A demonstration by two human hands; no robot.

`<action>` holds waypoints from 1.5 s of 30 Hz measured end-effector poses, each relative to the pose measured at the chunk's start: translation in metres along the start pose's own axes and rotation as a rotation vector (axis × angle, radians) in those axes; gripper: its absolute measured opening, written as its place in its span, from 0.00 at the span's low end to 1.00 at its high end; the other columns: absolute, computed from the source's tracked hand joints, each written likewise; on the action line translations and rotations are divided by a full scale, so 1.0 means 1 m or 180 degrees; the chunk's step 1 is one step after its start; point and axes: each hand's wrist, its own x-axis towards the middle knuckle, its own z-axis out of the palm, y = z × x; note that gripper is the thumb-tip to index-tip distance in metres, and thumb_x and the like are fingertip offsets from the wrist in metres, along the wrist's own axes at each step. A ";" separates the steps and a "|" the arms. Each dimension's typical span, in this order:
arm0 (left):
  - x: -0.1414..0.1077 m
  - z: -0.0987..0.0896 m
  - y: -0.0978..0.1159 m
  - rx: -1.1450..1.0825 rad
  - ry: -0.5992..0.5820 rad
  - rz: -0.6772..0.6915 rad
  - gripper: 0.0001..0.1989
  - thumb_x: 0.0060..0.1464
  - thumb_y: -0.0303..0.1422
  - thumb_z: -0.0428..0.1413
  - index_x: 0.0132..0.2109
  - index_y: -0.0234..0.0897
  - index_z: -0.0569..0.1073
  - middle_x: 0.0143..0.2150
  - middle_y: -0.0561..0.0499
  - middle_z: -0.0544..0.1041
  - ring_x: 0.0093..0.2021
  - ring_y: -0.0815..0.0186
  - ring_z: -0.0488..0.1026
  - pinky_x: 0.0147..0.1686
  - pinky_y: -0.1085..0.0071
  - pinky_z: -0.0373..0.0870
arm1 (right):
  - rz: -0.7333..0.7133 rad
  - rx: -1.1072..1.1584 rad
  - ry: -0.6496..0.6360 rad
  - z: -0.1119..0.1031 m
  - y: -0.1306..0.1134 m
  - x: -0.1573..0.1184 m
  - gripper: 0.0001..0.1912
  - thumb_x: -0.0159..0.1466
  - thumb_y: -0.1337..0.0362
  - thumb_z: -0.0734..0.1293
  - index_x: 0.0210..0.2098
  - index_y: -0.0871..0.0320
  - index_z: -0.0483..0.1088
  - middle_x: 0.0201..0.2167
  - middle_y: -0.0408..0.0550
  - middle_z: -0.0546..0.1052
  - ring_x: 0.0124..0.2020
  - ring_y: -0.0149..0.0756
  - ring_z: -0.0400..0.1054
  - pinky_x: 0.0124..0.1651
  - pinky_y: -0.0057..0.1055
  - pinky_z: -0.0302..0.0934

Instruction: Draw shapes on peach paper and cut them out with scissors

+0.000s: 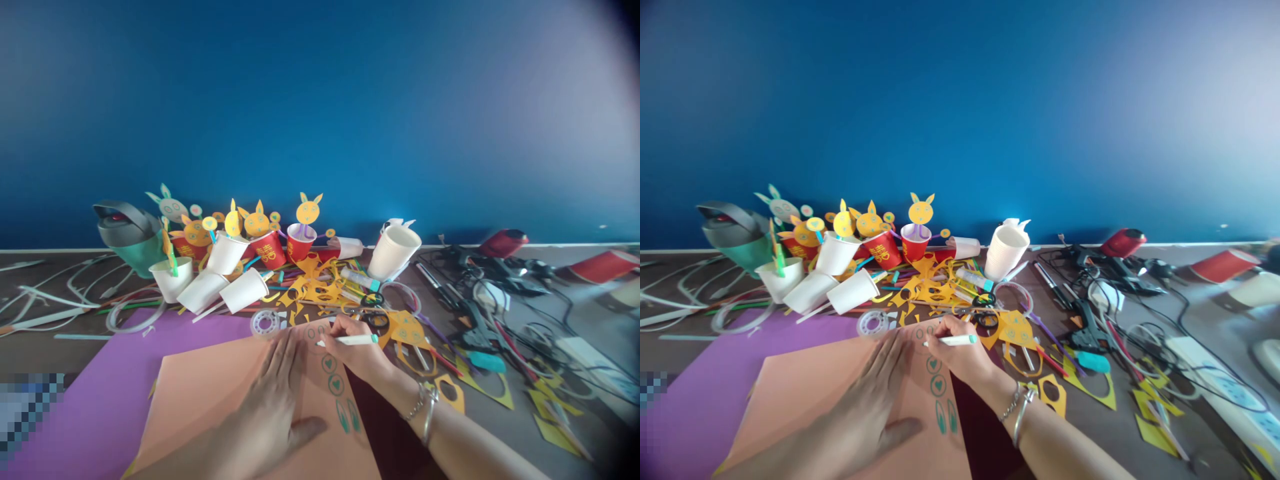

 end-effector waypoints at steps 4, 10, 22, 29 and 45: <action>0.000 0.000 0.000 -0.0013 0.0025 0.0004 0.55 0.51 0.52 0.54 0.67 0.29 0.26 0.67 0.29 0.47 0.65 0.38 0.49 0.55 0.46 0.62 | 0.0061 0.0104 -0.0015 0.002 0.004 0.000 0.13 0.56 0.61 0.66 0.20 0.57 0.59 0.16 0.37 0.63 0.19 0.26 0.55 0.21 0.23 0.50; 0.000 -0.001 -0.001 0.0004 0.0004 -0.0014 0.54 0.51 0.53 0.53 0.67 0.27 0.30 0.67 0.29 0.48 0.65 0.38 0.49 0.55 0.47 0.62 | 0.0245 0.0305 0.0107 0.000 0.005 0.002 0.12 0.56 0.62 0.65 0.20 0.56 0.60 0.16 0.40 0.68 0.19 0.29 0.61 0.23 0.25 0.54; 0.000 -0.001 -0.001 0.0023 -0.0060 0.0006 0.54 0.52 0.52 0.53 0.67 0.27 0.28 0.67 0.28 0.47 0.65 0.38 0.49 0.55 0.46 0.62 | 0.0253 0.0097 0.0187 0.000 0.012 0.002 0.15 0.55 0.61 0.67 0.19 0.56 0.58 0.15 0.38 0.65 0.18 0.28 0.59 0.20 0.23 0.51; 0.001 -0.001 0.000 0.0066 0.0013 0.0075 0.55 0.52 0.53 0.53 0.67 0.27 0.26 0.67 0.28 0.48 0.64 0.37 0.50 0.54 0.46 0.63 | 0.0338 0.0101 0.0114 0.001 0.010 0.001 0.13 0.55 0.61 0.66 0.19 0.56 0.59 0.16 0.41 0.70 0.19 0.30 0.64 0.22 0.24 0.55; -0.001 0.000 -0.001 0.0003 0.0001 0.0033 0.54 0.51 0.52 0.54 0.67 0.28 0.28 0.67 0.29 0.48 0.65 0.38 0.48 0.55 0.46 0.62 | 0.0236 0.0060 0.0112 0.003 0.017 0.000 0.14 0.55 0.60 0.66 0.19 0.56 0.58 0.15 0.38 0.66 0.17 0.27 0.60 0.20 0.22 0.51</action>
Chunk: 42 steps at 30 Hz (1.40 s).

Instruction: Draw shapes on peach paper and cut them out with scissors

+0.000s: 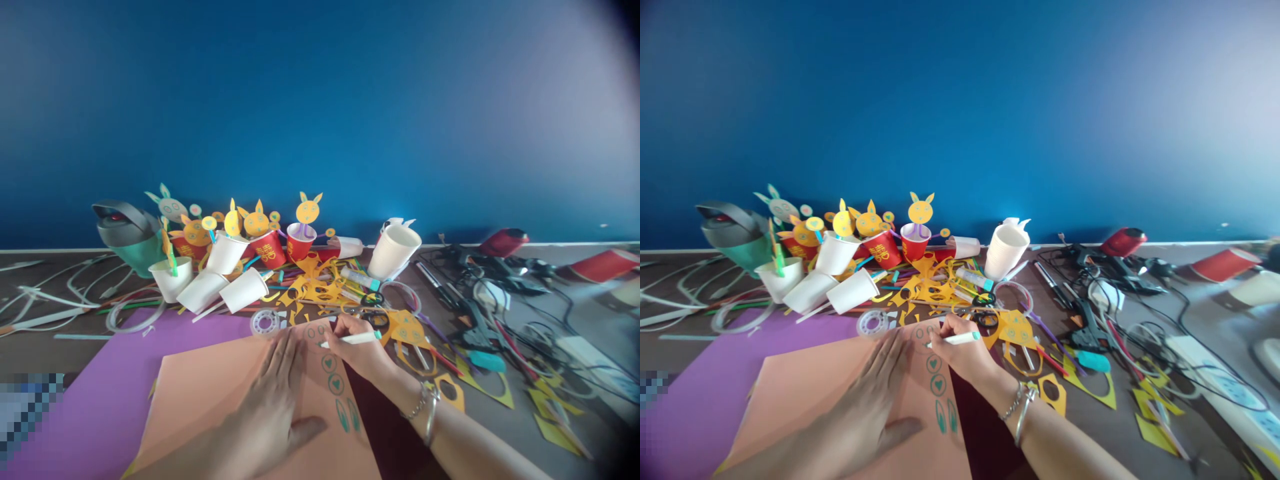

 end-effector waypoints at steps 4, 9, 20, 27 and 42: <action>0.001 -0.001 0.001 0.0041 -0.0021 -0.0006 0.56 0.51 0.52 0.54 0.67 0.29 0.26 0.67 0.28 0.49 0.65 0.38 0.49 0.55 0.46 0.62 | 0.0014 -0.0029 -0.0029 0.000 0.000 0.000 0.14 0.55 0.62 0.65 0.19 0.56 0.56 0.14 0.37 0.64 0.17 0.26 0.57 0.19 0.22 0.49; 0.002 -0.003 0.002 0.0040 0.0025 -0.0009 0.56 0.51 0.51 0.55 0.67 0.29 0.25 0.67 0.28 0.49 0.65 0.38 0.50 0.55 0.46 0.62 | 0.0042 -0.0150 0.0023 -0.002 -0.007 0.000 0.15 0.54 0.62 0.65 0.18 0.55 0.54 0.14 0.37 0.62 0.17 0.27 0.58 0.19 0.23 0.50; 0.002 -0.003 0.001 0.0153 -0.0061 0.0042 0.54 0.52 0.53 0.52 0.66 0.27 0.25 0.67 0.27 0.48 0.64 0.37 0.49 0.54 0.45 0.63 | 0.0045 -0.0084 -0.0003 -0.002 -0.004 0.001 0.14 0.56 0.62 0.64 0.19 0.55 0.55 0.14 0.37 0.62 0.17 0.27 0.55 0.21 0.24 0.51; 0.002 -0.004 0.002 0.0086 -0.0041 0.0019 0.53 0.52 0.52 0.53 0.67 0.27 0.28 0.67 0.29 0.47 0.65 0.38 0.49 0.55 0.47 0.62 | -0.0015 -0.0215 0.0029 -0.005 -0.008 0.001 0.14 0.56 0.63 0.64 0.19 0.56 0.57 0.15 0.39 0.65 0.19 0.29 0.60 0.22 0.24 0.52; 0.003 -0.003 0.001 -0.0051 -0.0061 0.0000 0.51 0.52 0.52 0.53 0.68 0.28 0.33 0.68 0.30 0.46 0.65 0.39 0.48 0.56 0.46 0.60 | -0.0026 -0.0041 -0.0005 -0.005 -0.010 0.001 0.14 0.56 0.60 0.64 0.19 0.55 0.57 0.15 0.39 0.67 0.20 0.31 0.65 0.21 0.23 0.55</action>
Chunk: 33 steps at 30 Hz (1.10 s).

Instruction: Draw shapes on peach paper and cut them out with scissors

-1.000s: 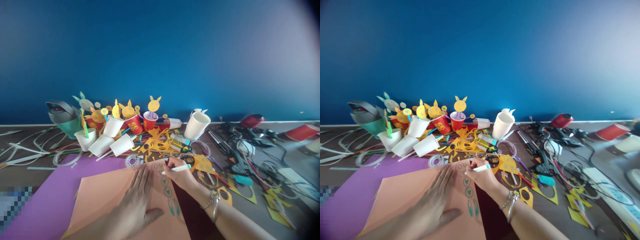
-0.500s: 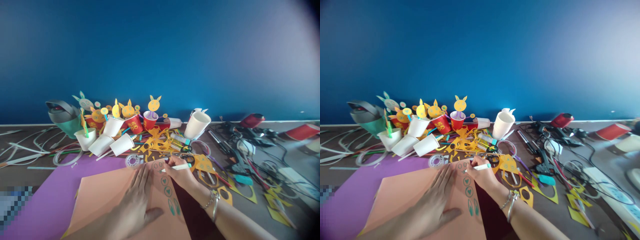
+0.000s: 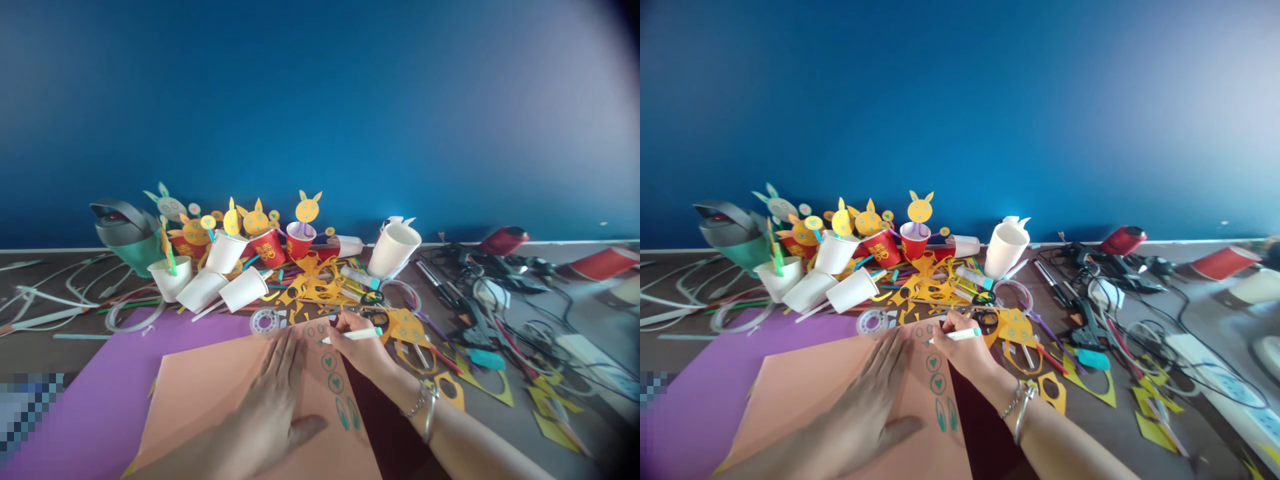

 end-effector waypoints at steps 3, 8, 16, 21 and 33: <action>0.000 0.001 0.000 -0.0006 0.0027 0.0025 0.52 0.52 0.52 0.53 0.68 0.27 0.33 0.67 0.30 0.46 0.65 0.39 0.48 0.56 0.46 0.60 | 0.0090 0.0051 -0.0043 0.000 0.000 0.000 0.14 0.56 0.60 0.64 0.19 0.55 0.57 0.14 0.39 0.66 0.18 0.31 0.63 0.20 0.24 0.54; -0.001 0.002 -0.001 0.0054 0.0058 0.0023 0.53 0.51 0.53 0.53 0.68 0.27 0.32 0.67 0.29 0.47 0.65 0.38 0.48 0.56 0.46 0.61 | 0.0113 -0.0087 0.0019 0.001 -0.002 0.000 0.14 0.55 0.62 0.65 0.18 0.55 0.57 0.13 0.39 0.66 0.17 0.29 0.58 0.21 0.25 0.54; -0.001 0.001 0.000 0.0025 0.0108 0.0024 0.53 0.52 0.53 0.52 0.68 0.28 0.31 0.68 0.30 0.47 0.65 0.39 0.49 0.57 0.47 0.60 | 0.0155 0.0010 -0.0016 0.002 -0.002 -0.001 0.15 0.56 0.61 0.65 0.18 0.55 0.57 0.13 0.39 0.67 0.16 0.29 0.60 0.20 0.25 0.54; -0.001 0.001 0.000 0.0054 0.0084 0.0004 0.53 0.52 0.53 0.53 0.68 0.27 0.31 0.68 0.30 0.47 0.65 0.38 0.50 0.56 0.47 0.61 | 0.0093 0.0036 -0.0072 0.001 -0.003 -0.001 0.14 0.57 0.59 0.65 0.19 0.55 0.58 0.14 0.40 0.69 0.18 0.30 0.64 0.20 0.24 0.53; 0.000 0.000 0.000 0.0121 0.0039 0.0044 0.54 0.52 0.52 0.52 0.67 0.27 0.28 0.67 0.29 0.47 0.65 0.39 0.48 0.55 0.46 0.62 | 0.0049 -0.0027 -0.0050 0.001 0.000 -0.001 0.14 0.57 0.61 0.65 0.19 0.55 0.57 0.14 0.39 0.68 0.17 0.29 0.60 0.21 0.25 0.54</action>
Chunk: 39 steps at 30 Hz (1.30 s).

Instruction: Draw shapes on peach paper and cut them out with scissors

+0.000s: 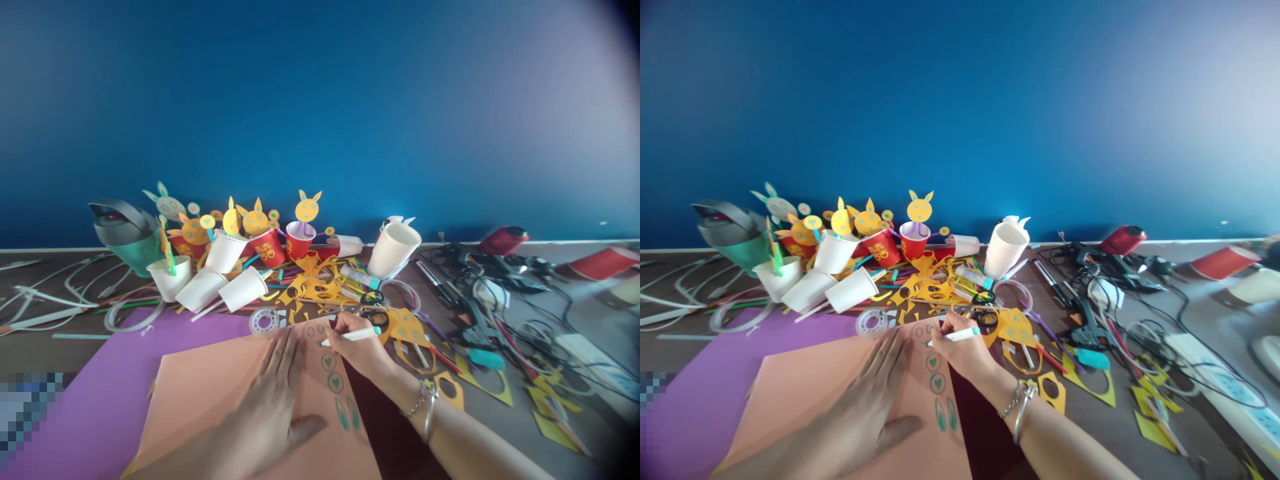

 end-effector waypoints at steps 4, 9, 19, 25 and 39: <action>-0.001 0.001 0.000 0.0019 -0.0012 -0.0012 0.53 0.52 0.52 0.52 0.67 0.26 0.29 0.67 0.28 0.46 0.65 0.38 0.48 0.55 0.45 0.62 | 0.0074 -0.0077 -0.0003 -0.001 -0.001 0.000 0.14 0.57 0.62 0.64 0.19 0.55 0.57 0.13 0.39 0.67 0.17 0.29 0.60 0.21 0.25 0.54; -0.002 0.001 0.001 0.0092 -0.0047 -0.0015 0.54 0.52 0.52 0.52 0.67 0.25 0.28 0.67 0.27 0.46 0.65 0.38 0.47 0.55 0.46 0.62 | 0.0022 0.0150 -0.0019 0.000 0.002 0.001 0.14 0.57 0.60 0.65 0.20 0.55 0.58 0.16 0.39 0.67 0.20 0.31 0.65 0.21 0.24 0.55; 0.000 0.001 0.000 0.0150 -0.0073 0.0008 0.53 0.53 0.54 0.50 0.66 0.24 0.27 0.67 0.26 0.47 0.65 0.38 0.48 0.55 0.46 0.63 | -0.0006 0.0004 0.0056 -0.001 0.000 0.001 0.13 0.56 0.62 0.65 0.18 0.56 0.58 0.15 0.39 0.68 0.18 0.29 0.62 0.22 0.24 0.54; 0.000 0.001 -0.001 0.0133 -0.0074 0.0003 0.53 0.53 0.54 0.49 0.67 0.25 0.28 0.67 0.27 0.45 0.65 0.38 0.48 0.56 0.47 0.62 | 0.0190 0.0773 0.0283 -0.003 0.000 0.005 0.16 0.57 0.59 0.66 0.19 0.55 0.57 0.12 0.39 0.68 0.16 0.30 0.62 0.22 0.26 0.56; -0.006 0.006 0.008 -0.0002 -0.0179 -0.0026 0.53 0.51 0.56 0.51 0.68 0.30 0.31 0.69 0.33 0.42 0.66 0.42 0.45 0.60 0.49 0.54 | -0.0004 0.0628 0.0406 -0.010 -0.005 0.007 0.15 0.58 0.60 0.65 0.19 0.56 0.58 0.13 0.37 0.64 0.17 0.28 0.57 0.21 0.25 0.52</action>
